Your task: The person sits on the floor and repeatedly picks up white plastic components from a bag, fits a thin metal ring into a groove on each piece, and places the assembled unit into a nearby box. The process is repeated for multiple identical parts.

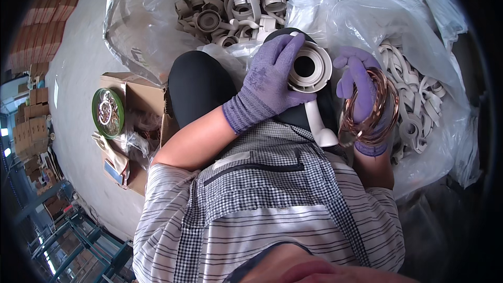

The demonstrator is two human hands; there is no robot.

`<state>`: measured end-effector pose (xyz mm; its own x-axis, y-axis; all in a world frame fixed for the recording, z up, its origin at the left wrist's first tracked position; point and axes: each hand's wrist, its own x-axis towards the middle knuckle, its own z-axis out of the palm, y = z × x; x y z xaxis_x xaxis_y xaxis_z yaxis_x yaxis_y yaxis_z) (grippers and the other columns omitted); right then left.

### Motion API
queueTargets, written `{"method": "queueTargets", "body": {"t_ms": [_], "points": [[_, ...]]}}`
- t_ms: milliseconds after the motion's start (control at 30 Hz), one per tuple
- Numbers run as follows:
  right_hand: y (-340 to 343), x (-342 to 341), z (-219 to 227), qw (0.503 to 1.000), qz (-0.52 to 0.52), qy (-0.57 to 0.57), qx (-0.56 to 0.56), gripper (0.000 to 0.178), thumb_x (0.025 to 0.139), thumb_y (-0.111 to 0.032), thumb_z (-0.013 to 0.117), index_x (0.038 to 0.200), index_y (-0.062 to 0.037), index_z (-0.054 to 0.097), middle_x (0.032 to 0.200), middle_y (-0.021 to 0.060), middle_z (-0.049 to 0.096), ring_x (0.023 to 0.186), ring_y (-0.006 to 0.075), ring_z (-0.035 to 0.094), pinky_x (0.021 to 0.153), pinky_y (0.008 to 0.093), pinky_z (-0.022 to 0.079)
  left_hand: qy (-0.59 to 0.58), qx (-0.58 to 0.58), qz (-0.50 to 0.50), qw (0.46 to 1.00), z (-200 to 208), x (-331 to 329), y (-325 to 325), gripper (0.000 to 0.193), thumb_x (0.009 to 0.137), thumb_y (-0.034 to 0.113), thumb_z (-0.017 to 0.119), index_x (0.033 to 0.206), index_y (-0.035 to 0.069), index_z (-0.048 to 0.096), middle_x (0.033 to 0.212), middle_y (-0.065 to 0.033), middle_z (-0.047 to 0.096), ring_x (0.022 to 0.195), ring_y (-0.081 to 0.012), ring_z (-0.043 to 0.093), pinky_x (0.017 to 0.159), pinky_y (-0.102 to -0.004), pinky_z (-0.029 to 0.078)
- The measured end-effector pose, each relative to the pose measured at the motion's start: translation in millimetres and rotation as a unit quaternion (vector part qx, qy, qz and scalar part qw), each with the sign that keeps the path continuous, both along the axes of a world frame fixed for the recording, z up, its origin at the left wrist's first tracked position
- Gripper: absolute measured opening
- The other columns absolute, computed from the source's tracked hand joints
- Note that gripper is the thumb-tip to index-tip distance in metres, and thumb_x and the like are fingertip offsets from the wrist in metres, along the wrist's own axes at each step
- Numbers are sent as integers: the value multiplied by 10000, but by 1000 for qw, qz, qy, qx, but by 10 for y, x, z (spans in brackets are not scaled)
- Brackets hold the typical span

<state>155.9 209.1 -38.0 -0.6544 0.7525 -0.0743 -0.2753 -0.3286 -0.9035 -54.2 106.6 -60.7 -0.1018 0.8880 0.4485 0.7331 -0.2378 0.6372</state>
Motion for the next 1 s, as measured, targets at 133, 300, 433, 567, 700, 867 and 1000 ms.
{"method": "queueTargets", "body": {"t_ms": [133, 300, 433, 567, 700, 867, 1000], "points": [[181, 150, -349, 984, -50, 70, -157, 407, 1097, -238, 450, 1415, 14, 488, 1131, 73, 623, 780, 99, 566, 678, 256, 510, -19, 39, -73, 996, 141, -131, 26, 1126, 597, 553, 912, 1488, 25, 469, 1420, -231, 502, 1330, -435, 486, 1120, -546, 401], [144, 111, -344, 942, 57, 265, -197, 511, 1108, -314, 428, 1524, -19, 392, 1329, 133, 617, 1142, 216, 638, 964, 398, 548, -229, -44, -160, 959, 480, -84, -114, 485, 856, 282, 804, 1210, -25, 683, 1387, -178, 529, 1238, -276, 566, 1065, -407, 456], [237, 116, -412, 956, 129, 211, -159, 501, 1112, -294, 427, 1531, -25, 373, 1370, 154, 588, 1240, 269, 612, 1053, 435, 533, -439, -84, -77, 891, 517, -1, -96, 119, 902, 120, 736, 906, 6, 770, 1153, -129, 660, 1119, -214, 612, 967, -340, 496], [146, 215, -343, 990, 117, 16, 82, 453, 1086, -223, 484, 1479, -6, 424, 1384, 171, 559, 1222, 258, 620, 1009, 385, 564, -533, -73, -51, 842, 342, -23, -65, 158, 947, 105, 681, 933, -21, 776, 1171, -146, 657, 1081, -197, 635, 951, -319, 515], [145, 704, -563, 985, -46, 28, 164, 411, 1016, -180, 595, 1373, 9, 519, 1272, 161, 625, 1092, 277, 674, 910, 377, 602, -506, -86, -43, 857, 354, -43, -74, 198, 975, 99, 635, 937, -40, 771, 1206, -158, 650, 1076, -200, 645, 956, -314, 522], [308, 781, 327, 980, -137, 51, 135, 253, 993, -209, 600, 1143, -6, 583, 1136, 114, 656, 1039, 197, 635, 994, 351, 481, -493, -42, -60, 867, 245, -31, -61, 237, 1003, 104, 596, 960, -63, 758, 1221, -156, 645, 1087, -204, 649, 963, -314, 521], [390, 504, 448, 929, 30, 336, -151, 225, 1042, -209, 500, 966, -20, 596, 956, 74, 577, 794, 154, 562, 773, 319, 446, -537, -66, -62, 839, 230, 25, -39, 250, 1010, 111, 588, 974, -77, 748, 1248, -156, 632, 1092, -207, 650, 971, -313, 517]]}}
